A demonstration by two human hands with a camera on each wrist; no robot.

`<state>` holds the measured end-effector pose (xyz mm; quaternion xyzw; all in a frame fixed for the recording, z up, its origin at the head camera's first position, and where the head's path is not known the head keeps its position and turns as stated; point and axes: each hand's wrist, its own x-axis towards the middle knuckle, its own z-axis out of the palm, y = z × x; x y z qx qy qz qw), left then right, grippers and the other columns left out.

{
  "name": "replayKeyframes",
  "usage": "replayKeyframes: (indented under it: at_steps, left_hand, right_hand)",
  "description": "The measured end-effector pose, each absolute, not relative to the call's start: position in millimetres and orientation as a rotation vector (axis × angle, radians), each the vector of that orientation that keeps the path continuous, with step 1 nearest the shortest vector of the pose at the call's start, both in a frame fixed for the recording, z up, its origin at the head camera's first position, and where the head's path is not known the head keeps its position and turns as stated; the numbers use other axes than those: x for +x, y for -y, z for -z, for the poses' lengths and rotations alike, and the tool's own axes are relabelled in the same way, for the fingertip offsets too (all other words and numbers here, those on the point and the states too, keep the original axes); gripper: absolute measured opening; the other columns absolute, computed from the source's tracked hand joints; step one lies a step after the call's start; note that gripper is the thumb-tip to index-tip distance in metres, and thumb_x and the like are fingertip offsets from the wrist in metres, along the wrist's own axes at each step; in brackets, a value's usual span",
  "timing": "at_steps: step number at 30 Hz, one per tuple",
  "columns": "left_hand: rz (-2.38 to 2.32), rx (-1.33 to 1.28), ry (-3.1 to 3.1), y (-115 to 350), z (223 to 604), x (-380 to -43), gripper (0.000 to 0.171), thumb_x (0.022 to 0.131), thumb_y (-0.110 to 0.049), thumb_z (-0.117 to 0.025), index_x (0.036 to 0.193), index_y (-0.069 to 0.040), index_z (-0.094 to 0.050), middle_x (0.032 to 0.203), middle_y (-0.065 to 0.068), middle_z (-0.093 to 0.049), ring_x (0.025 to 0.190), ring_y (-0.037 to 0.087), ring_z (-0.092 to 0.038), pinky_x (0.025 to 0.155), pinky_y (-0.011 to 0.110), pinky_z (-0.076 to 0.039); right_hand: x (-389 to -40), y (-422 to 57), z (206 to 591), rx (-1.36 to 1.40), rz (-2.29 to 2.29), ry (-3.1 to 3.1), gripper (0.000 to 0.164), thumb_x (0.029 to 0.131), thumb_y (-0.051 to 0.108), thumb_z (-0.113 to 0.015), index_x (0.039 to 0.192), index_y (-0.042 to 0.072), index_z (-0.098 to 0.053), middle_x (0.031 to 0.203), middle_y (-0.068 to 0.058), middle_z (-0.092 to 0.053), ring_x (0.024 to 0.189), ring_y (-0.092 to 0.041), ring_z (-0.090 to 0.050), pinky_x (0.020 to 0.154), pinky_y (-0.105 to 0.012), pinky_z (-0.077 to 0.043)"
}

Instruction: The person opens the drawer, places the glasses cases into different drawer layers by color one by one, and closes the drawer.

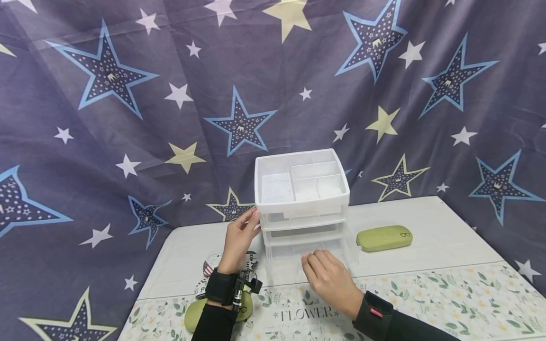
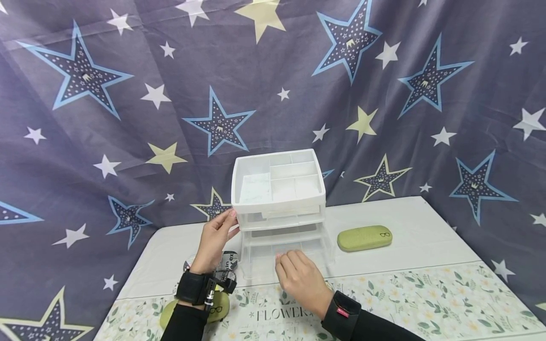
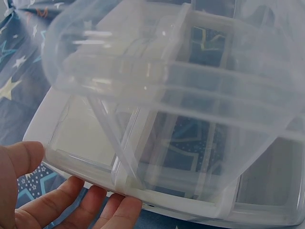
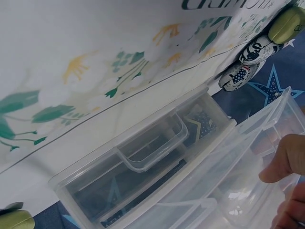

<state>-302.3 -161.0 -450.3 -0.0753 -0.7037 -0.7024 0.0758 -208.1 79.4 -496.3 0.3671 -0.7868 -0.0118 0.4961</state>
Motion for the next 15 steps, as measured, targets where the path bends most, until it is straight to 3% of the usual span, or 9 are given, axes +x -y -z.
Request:
replayKeyframes:
  at_steps: [15]
  left_hand:
    - [2.107,-0.223,2.113,161,450,-301,0.05,0.102,-0.034,-0.066,0.144,-0.008,-0.058,0.145,0.015,-0.056,0.128,0.033,-0.059,0.103,0.036,-0.057]
  right_hand:
    - [-197,-81,495,0.914,0.054,1.925,0.045,0.11,-0.005,-0.03,0.102,-0.005,-0.074,0.089,-0.012,-0.067,0.083,-0.024,-0.066,0.078,-0.033,-0.063]
